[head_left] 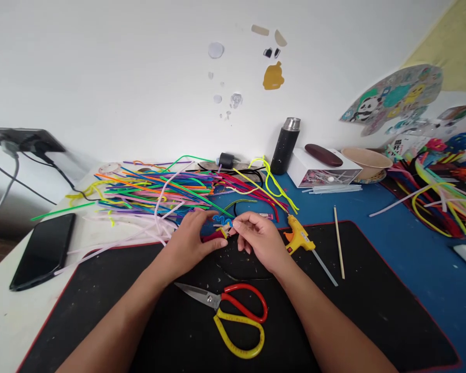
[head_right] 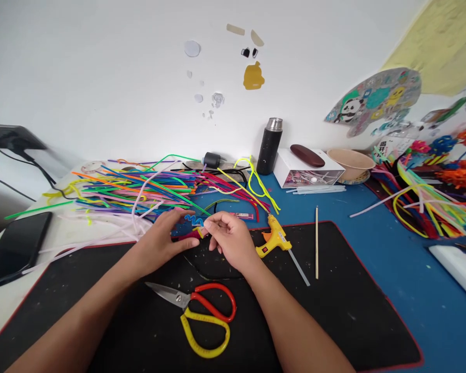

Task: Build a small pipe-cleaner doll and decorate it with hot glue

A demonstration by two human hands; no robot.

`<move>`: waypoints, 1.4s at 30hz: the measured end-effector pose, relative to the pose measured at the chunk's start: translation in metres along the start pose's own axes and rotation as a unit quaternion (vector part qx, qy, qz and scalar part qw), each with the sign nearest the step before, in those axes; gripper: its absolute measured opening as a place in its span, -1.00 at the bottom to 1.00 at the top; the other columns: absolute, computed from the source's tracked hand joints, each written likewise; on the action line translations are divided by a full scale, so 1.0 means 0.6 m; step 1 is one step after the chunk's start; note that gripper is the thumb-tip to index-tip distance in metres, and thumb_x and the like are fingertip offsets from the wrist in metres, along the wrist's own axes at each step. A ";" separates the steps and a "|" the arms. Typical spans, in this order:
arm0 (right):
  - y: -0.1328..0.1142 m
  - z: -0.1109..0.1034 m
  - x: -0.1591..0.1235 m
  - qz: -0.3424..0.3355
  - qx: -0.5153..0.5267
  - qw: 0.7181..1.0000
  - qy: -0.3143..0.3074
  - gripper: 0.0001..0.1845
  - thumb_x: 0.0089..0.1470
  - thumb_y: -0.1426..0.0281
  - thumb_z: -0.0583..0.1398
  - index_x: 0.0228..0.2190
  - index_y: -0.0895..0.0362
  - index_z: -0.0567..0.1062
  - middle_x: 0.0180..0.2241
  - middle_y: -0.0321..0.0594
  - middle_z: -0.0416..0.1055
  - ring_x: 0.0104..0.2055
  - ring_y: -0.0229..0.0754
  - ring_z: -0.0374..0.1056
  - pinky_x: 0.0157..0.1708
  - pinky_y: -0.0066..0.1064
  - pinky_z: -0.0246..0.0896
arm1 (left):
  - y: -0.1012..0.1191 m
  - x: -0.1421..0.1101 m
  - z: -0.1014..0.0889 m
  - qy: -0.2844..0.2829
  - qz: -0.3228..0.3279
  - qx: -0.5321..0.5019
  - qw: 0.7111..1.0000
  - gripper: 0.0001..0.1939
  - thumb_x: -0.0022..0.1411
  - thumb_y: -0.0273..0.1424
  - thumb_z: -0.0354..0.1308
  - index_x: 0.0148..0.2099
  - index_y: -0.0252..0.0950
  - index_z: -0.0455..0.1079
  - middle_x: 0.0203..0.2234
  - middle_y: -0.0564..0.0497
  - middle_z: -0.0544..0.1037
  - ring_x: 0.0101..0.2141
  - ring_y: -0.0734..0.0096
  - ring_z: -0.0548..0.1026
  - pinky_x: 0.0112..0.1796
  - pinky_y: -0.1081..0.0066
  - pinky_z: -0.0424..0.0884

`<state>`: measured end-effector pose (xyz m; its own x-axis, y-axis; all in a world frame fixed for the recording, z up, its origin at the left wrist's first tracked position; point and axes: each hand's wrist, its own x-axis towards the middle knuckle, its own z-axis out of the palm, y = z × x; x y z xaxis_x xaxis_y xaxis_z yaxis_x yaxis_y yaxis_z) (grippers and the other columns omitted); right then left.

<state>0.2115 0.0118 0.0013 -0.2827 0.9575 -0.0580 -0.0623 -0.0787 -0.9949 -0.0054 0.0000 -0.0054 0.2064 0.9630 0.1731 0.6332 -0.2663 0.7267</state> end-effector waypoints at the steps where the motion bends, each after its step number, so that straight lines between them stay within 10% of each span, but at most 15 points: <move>1: 0.000 0.000 0.000 -0.001 -0.004 1.000 0.001 -0.67 0.16 0.06 0.35 -0.32 0.08 0.55 -0.39 -0.26 0.60 -0.61 -0.31 0.37 -0.66 -0.49 0.14 | 0.003 0.002 -0.011 -0.010 -0.030 -0.060 0.998 -0.43 0.28 -0.02 0.33 0.22 -0.19 0.44 0.04 -0.15 0.61 0.09 -0.07 0.53 0.09 0.02 0.47; 10: -0.002 0.006 -0.005 0.012 -0.033 0.999 -0.014 -0.69 0.16 0.10 0.35 -0.33 0.09 0.54 -0.34 -0.23 0.62 -0.59 -0.32 0.38 -0.66 -0.51 0.13 | 0.034 0.009 -0.032 -0.030 -0.124 -0.275 0.953 -0.57 0.19 0.05 0.37 -0.18 -0.22 0.53 -0.29 -0.01 0.62 -0.20 0.17 0.55 -0.14 0.24 0.46; 26: 0.008 0.008 -0.008 -0.033 -0.113 0.993 0.024 -0.82 0.23 0.21 0.31 -0.32 0.05 0.56 -0.42 -0.29 0.57 -0.55 -0.26 0.39 -0.51 -0.40 0.29 | 0.026 0.004 -0.014 0.046 -0.057 -0.150 0.986 -0.81 0.34 -0.20 0.26 -0.19 -0.21 0.52 -0.30 0.02 0.62 -0.23 0.24 0.53 -0.14 0.29 0.40; 31: 0.012 0.005 -0.013 -0.116 -0.239 0.962 0.069 -0.84 0.30 0.23 0.27 -0.31 0.01 0.56 -0.49 -0.31 0.52 -0.50 -0.18 0.40 -0.46 -0.36 0.27 | 0.023 0.006 -0.008 0.057 -0.080 -0.191 0.977 -0.60 0.30 -0.12 0.30 0.08 -0.22 0.47 -0.21 -0.01 0.62 -0.19 0.22 0.57 -0.12 0.26 0.47; 42: 0.011 0.008 -0.019 -0.252 -0.427 0.867 0.044 -0.82 0.40 0.33 0.20 -0.25 0.01 0.61 -0.33 -0.19 0.69 -0.31 -0.06 0.59 -0.31 -0.30 0.31 | 0.043 0.010 -0.017 -0.050 -0.161 -0.293 0.941 -0.50 0.15 0.12 0.36 -0.30 -0.26 0.55 -0.47 -0.01 0.63 -0.45 0.31 0.50 -0.38 0.36 0.45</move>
<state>0.2095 -0.0010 -0.0040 -0.3493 0.8305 0.4339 0.5851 0.5550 -0.5913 0.0045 -0.0006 0.0211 0.1625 0.9733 -0.1621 0.1605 0.1360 0.9776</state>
